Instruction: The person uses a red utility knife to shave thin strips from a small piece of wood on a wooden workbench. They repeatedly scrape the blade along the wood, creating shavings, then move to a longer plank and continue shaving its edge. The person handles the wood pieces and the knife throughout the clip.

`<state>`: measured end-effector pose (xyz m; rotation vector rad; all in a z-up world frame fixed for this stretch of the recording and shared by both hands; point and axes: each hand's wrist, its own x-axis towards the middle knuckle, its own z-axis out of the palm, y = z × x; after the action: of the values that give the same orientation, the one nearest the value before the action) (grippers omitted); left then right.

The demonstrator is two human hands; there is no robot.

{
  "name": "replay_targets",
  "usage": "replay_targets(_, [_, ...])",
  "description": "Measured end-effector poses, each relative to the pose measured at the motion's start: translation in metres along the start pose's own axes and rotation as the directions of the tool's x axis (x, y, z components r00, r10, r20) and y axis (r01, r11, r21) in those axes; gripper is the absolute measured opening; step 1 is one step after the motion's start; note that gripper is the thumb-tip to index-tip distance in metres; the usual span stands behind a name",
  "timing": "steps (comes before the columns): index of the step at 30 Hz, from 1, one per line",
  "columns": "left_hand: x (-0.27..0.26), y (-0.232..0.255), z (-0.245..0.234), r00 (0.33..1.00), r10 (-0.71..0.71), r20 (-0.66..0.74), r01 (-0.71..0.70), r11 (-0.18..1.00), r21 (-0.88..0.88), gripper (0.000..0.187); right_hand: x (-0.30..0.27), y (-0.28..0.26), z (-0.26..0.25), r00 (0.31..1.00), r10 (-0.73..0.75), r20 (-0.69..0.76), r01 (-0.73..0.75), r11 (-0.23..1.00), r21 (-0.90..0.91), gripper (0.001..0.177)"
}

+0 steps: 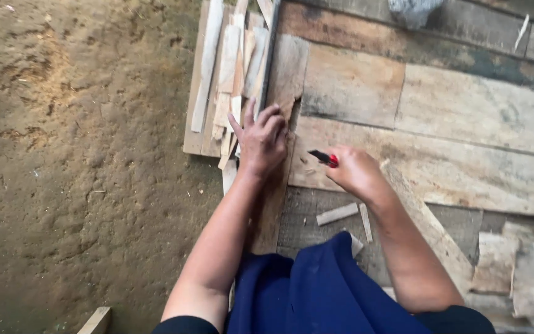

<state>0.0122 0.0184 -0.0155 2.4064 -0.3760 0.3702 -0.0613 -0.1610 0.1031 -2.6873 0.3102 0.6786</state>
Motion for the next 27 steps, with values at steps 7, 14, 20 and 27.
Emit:
replay_targets(7, [-0.004,0.005,-0.001,0.999,0.036,0.002,-0.036,0.999,-0.016,0.021,-0.086,0.089,0.071,0.995,-0.030,0.099,0.051,0.974,-0.223,0.014])
replay_targets(14, [-0.005,0.005,-0.001,0.999,0.022,0.036,-0.022,1.000,-0.009,0.025,-0.091,0.118,0.093,0.979,-0.186,-0.084,0.167,0.968,-0.188,0.022])
replay_targets(20, [-0.001,0.007,-0.004,0.997,0.003,0.080,-0.005,1.000,0.018,0.027,-0.072,0.125,0.086,0.952,-0.304,-0.024,0.293,0.934,-0.204,0.019])
replay_targets(27, [0.000,0.004,-0.001,0.997,-0.026,0.074,0.025,1.000,0.013,0.028,-0.083,0.128,0.086,0.901,-0.433,-0.022,0.412,0.872,-0.263,0.030])
